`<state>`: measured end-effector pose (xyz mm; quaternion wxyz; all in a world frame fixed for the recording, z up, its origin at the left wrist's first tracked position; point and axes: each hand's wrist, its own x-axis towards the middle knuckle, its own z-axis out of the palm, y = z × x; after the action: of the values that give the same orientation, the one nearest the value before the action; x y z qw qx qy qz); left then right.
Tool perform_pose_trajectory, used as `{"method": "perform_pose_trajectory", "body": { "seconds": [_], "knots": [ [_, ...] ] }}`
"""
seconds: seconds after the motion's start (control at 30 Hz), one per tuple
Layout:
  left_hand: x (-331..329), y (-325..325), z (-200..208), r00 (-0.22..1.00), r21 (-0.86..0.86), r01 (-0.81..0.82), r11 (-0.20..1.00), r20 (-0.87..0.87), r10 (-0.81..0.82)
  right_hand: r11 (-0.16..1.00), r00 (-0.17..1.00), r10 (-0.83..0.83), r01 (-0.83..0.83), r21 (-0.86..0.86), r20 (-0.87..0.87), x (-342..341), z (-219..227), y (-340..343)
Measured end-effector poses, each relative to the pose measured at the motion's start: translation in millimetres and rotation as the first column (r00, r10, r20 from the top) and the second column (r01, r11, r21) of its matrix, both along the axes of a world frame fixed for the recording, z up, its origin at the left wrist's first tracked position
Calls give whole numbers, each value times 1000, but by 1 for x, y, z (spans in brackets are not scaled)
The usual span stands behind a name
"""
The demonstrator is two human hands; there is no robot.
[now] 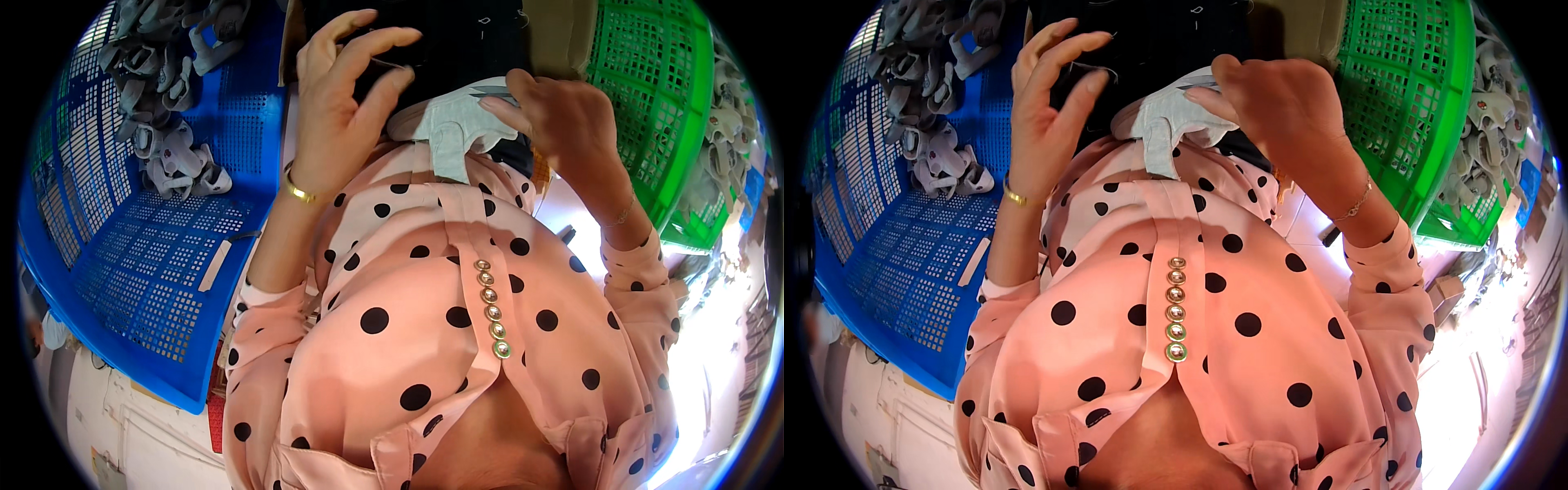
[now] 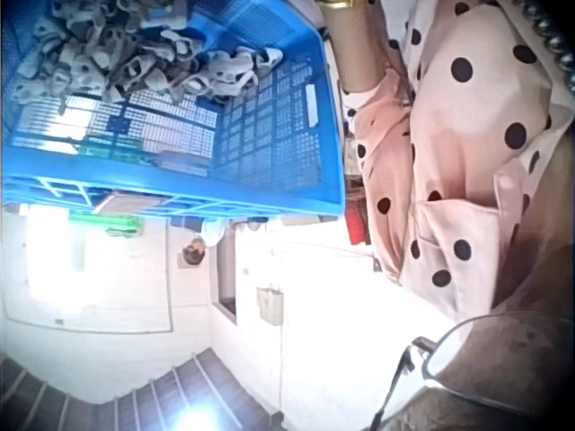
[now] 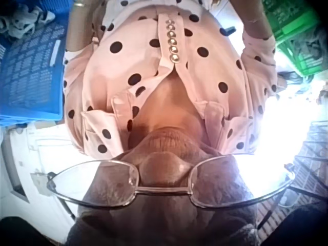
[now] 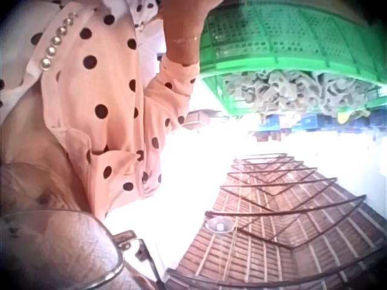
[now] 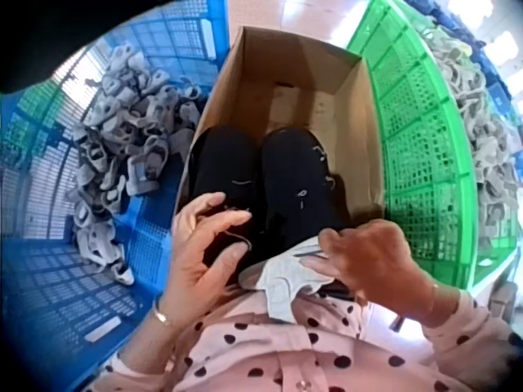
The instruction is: The person uses a pair of scissors to trim excess fabric and loose threads from the edges of light-colored slippers. They handle the slippers one at a time, picking them from a blue crate, performing the trimming, and placing the finished items into a green crate.
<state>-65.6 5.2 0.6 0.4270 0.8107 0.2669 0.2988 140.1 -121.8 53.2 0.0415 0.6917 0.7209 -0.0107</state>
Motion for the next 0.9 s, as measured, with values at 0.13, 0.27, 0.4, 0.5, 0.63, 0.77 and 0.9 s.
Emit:
{"method": "perform_pose_trajectory", "body": {
  "seconds": [0.13, 0.27, 0.4, 0.5, 0.63, 0.77, 0.9],
  "knots": [
    [-23, -23, 7, 969, -134, 206, 969, -109, -221, 999, 995, -35, 34, -6, -92, -1, 4, -1],
    [-21, -53, -3, 991, -524, 80, 848, -47, -123, 999, 975, 16, -27, -45, -222, -10, 19, 2],
    [-16, -61, -6, 999, -611, 54, 790, 27, -48, 989, 958, 40, -78, -125, -286, -15, 28, 2],
    [-18, -64, -15, 998, -609, 64, 791, 34, -55, 983, 943, 124, -159, -92, -310, -16, 28, 1],
    [-22, -65, -10, 995, -877, 81, 473, 99, 13, 972, 919, 79, -158, -176, -386, -24, 33, 3],
    [-28, -66, -11, 980, -922, 170, 347, 196, 42, 958, 895, 181, -255, -132, -408, -27, 37, 6],
    [-30, -70, -16, 979, -894, 159, 419, 198, 51, 943, 886, 268, -321, -85, -379, -31, 37, 8]
  ]
}}
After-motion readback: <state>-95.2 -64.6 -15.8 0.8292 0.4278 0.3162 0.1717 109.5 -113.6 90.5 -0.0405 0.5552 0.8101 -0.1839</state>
